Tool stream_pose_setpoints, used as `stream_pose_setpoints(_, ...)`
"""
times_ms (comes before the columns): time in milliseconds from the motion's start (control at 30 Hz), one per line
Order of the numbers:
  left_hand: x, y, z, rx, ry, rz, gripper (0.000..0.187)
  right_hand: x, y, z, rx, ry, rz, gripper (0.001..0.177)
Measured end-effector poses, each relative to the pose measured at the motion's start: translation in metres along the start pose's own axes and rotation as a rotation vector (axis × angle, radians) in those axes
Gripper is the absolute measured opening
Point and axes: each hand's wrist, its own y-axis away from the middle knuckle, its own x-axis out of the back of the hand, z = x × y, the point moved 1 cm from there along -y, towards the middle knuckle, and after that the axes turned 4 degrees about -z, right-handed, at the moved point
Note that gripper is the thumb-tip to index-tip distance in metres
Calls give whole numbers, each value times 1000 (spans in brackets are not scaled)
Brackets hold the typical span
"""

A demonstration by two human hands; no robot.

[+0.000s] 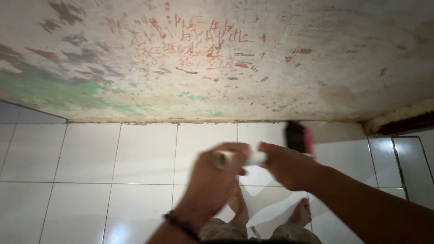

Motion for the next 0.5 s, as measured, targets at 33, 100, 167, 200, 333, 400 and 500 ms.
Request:
stream_pose_setpoints(33,-14,-4,-3,91,18,-118,38,-1,1,24,-6,-3,2,36)
stream_pose_setpoints(100,-37,-5,-7,123,52,-179,41,-1,5,57,15,71,-31,30)
stream_pose_setpoints(167,-47,-8,-10,160,93,-253,44,3,10,67,-85,48,-5,33)
stream_pose_setpoints(200,-44,-14,-9,150,221,-219,43,6,14,64,-172,12,29,37)
stream_pose_setpoints(333,11,-17,22,8,140,2,33,32,20,-2,-2,17,93,30)
stream_pose_setpoints(400,50,-5,49,-261,171,133,28,44,24,-51,149,-54,179,31)
stream_pose_setpoints(500,93,21,90,-543,-144,408,26,60,36,-118,306,-170,158,30)
